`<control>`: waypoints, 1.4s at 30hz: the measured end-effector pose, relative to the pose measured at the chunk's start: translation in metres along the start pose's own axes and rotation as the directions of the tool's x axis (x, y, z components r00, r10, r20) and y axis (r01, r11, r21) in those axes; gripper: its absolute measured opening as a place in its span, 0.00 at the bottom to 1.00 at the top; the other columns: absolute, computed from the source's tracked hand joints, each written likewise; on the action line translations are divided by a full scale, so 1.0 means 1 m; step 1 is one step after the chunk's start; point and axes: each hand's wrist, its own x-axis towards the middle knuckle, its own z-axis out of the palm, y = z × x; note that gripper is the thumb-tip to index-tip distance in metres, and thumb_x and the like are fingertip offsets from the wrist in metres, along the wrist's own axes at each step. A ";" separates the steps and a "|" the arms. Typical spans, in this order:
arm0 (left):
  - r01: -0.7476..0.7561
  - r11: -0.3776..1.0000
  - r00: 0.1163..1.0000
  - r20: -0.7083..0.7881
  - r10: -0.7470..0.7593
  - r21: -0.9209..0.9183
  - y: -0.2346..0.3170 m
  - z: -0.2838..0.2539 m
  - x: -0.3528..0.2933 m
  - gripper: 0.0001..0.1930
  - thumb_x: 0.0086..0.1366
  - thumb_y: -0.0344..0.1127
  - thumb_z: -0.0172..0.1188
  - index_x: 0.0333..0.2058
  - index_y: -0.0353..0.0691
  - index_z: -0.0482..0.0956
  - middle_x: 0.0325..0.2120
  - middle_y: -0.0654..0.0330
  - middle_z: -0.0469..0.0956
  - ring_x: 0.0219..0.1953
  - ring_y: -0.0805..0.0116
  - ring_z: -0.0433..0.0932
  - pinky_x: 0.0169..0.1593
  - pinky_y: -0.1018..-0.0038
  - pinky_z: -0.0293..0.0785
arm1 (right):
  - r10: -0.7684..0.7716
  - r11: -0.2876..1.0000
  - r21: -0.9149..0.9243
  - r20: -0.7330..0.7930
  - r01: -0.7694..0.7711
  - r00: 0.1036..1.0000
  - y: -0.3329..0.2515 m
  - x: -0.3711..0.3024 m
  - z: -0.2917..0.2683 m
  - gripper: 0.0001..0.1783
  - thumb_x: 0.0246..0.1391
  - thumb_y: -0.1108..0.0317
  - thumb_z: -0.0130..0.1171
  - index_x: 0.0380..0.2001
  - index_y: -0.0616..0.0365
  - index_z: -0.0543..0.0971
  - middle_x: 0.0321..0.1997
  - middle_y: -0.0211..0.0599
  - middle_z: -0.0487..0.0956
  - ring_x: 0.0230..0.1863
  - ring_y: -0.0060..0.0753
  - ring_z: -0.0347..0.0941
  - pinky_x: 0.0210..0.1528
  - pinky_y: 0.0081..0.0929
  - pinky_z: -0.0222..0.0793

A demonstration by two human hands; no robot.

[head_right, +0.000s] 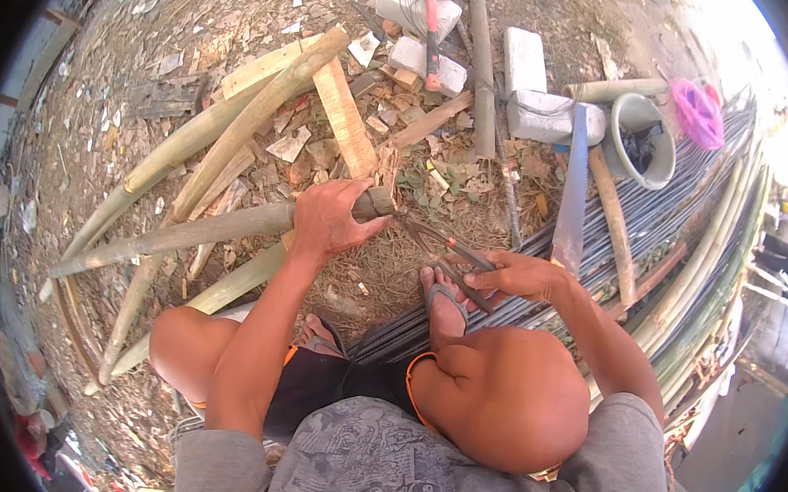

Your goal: The person builds a structure using bamboo poles, first using a handsaw to cut a pole, then using pliers and wire to secure the poles together at an intersection.

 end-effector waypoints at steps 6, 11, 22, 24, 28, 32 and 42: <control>-0.134 0.988 0.988 -0.069 0.139 0.080 0.040 -0.016 0.014 0.36 0.52 0.56 0.83 0.57 0.43 0.87 0.52 0.56 0.88 0.58 0.51 0.83 0.66 0.55 0.74 | -0.200 0.978 0.000 -0.288 0.209 0.936 0.092 0.016 -0.037 0.36 0.76 0.58 0.59 0.81 0.49 0.64 0.52 0.41 0.86 0.51 0.38 0.84 0.54 0.40 0.81; -0.216 0.956 0.976 0.064 0.208 0.197 0.063 -0.020 0.003 0.25 0.61 0.40 0.80 0.57 0.45 0.87 0.52 0.57 0.86 0.57 0.51 0.81 0.66 0.52 0.71 | -0.310 0.893 -0.445 -0.518 0.058 0.797 0.140 0.051 -0.056 0.33 0.71 0.60 0.60 0.78 0.45 0.70 0.47 0.57 0.85 0.50 0.57 0.84 0.57 0.48 0.76; -0.090 0.969 0.961 0.276 0.023 0.229 0.105 -0.016 0.040 0.21 0.63 0.33 0.77 0.54 0.39 0.87 0.44 0.54 0.88 0.50 0.53 0.81 0.58 0.57 0.75 | -0.326 0.939 -0.289 -0.565 0.189 0.757 0.164 0.091 -0.057 0.30 0.72 0.60 0.59 0.75 0.44 0.73 0.48 0.58 0.87 0.53 0.63 0.84 0.58 0.52 0.76; -0.132 0.958 0.950 0.307 0.050 0.254 0.094 -0.016 0.042 0.16 0.64 0.33 0.77 0.49 0.39 0.90 0.41 0.54 0.87 0.45 0.55 0.82 0.53 0.59 0.77 | -0.299 0.948 -0.267 -0.569 0.172 0.766 0.158 0.088 -0.063 0.29 0.72 0.60 0.59 0.74 0.44 0.73 0.48 0.58 0.87 0.53 0.63 0.84 0.57 0.52 0.76; 0.169 0.981 0.983 0.062 -0.175 0.093 0.078 -0.022 0.033 0.12 0.67 0.36 0.75 0.45 0.36 0.91 0.37 0.56 0.88 0.40 0.59 0.83 0.49 0.62 0.76 | -0.271 0.952 -0.277 -0.577 0.128 0.770 0.157 0.077 -0.068 0.29 0.73 0.61 0.59 0.74 0.43 0.73 0.41 0.54 0.87 0.47 0.61 0.84 0.54 0.53 0.75; 0.538 0.843 0.843 -0.023 -0.538 -0.003 0.052 -0.021 0.042 0.10 0.72 0.35 0.71 0.45 0.33 0.91 0.37 0.51 0.89 0.39 0.65 0.85 0.46 0.68 0.79 | -0.327 0.936 -0.302 -0.565 0.179 0.757 0.160 0.082 -0.065 0.29 0.73 0.62 0.59 0.74 0.42 0.73 0.36 0.52 0.86 0.44 0.60 0.84 0.52 0.54 0.75; 0.057 0.972 0.998 0.006 -0.060 0.227 0.092 -0.013 -0.009 0.08 0.67 0.31 0.74 0.42 0.34 0.90 0.34 0.51 0.88 0.40 0.55 0.86 0.47 0.67 0.80 | -0.417 0.883 -0.424 -0.517 0.200 0.747 0.168 0.111 -0.033 0.28 0.67 0.55 0.62 0.68 0.47 0.79 0.42 0.53 0.89 0.48 0.62 0.85 0.54 0.54 0.79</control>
